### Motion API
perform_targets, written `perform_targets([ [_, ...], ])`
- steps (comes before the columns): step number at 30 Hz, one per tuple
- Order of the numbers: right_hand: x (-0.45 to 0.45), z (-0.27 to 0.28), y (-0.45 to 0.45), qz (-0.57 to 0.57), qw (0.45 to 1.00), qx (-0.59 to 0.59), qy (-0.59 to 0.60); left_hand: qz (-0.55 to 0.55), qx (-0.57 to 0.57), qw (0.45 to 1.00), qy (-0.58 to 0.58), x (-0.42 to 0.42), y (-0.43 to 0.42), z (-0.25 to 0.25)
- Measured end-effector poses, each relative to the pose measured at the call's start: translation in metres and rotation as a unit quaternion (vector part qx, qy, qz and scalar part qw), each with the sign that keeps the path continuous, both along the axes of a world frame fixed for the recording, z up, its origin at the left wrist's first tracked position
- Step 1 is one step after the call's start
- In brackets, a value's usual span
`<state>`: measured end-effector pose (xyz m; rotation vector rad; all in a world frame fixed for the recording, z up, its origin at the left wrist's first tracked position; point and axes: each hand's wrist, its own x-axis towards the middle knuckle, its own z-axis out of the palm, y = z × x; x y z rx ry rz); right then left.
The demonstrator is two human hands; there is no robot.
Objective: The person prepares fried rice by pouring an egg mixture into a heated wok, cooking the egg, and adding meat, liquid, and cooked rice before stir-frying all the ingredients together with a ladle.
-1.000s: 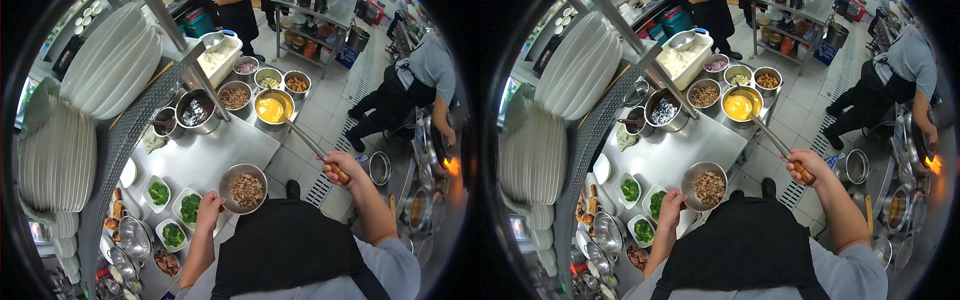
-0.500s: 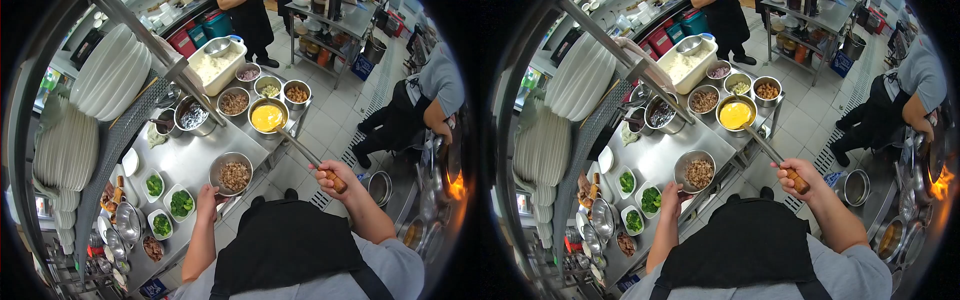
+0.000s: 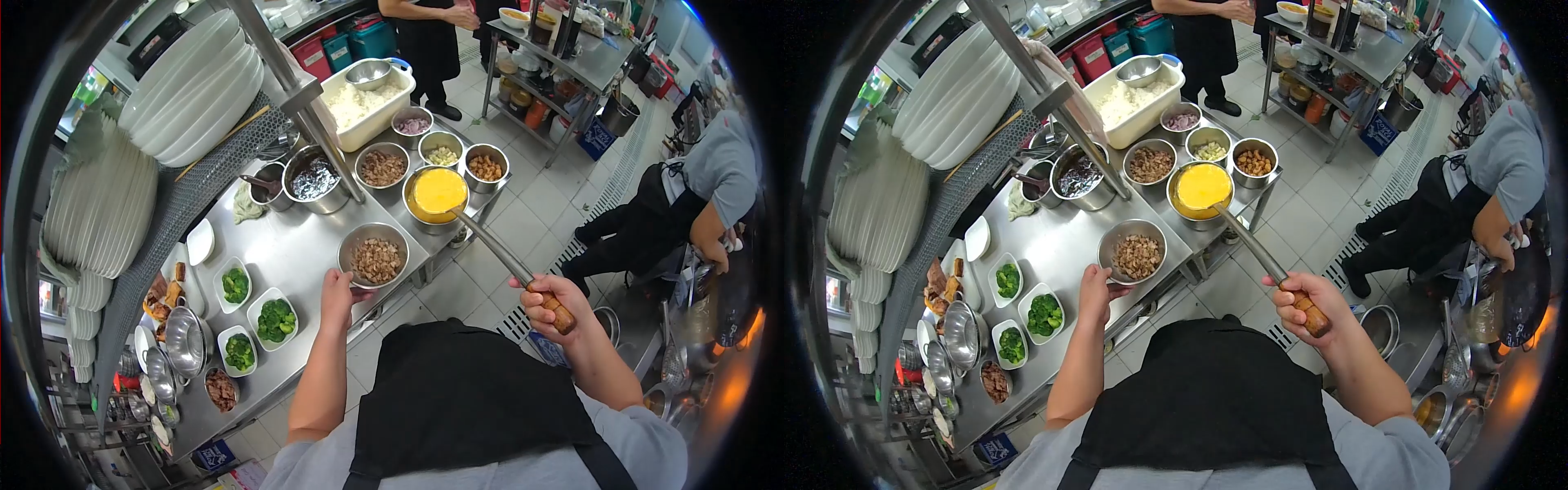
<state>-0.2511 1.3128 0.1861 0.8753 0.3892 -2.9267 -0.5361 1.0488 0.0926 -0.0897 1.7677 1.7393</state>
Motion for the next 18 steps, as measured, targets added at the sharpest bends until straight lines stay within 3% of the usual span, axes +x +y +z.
perform_targets([
  [8, -0.008, 0.031, -0.032, -0.050, 0.999, 0.009, 0.014, -0.014, 0.006, 0.998, 0.054, -0.049, 0.056, -0.016],
  [11, -0.015, 0.051, -0.052, -0.078, 0.996, 0.009, 0.032, -0.027, 0.019, 0.992, 0.126, -0.068, 0.088, -0.031],
  [15, -0.022, 0.073, -0.087, -0.130, 0.990, 0.022, 0.049, -0.118, 0.040, 0.977, 0.175, -0.083, 0.144, -0.047],
  [18, -0.027, 0.081, -0.118, -0.193, 0.979, 0.016, 0.060, -0.146, 0.143, 0.977, 0.065, -0.069, 0.184, -0.041],
])
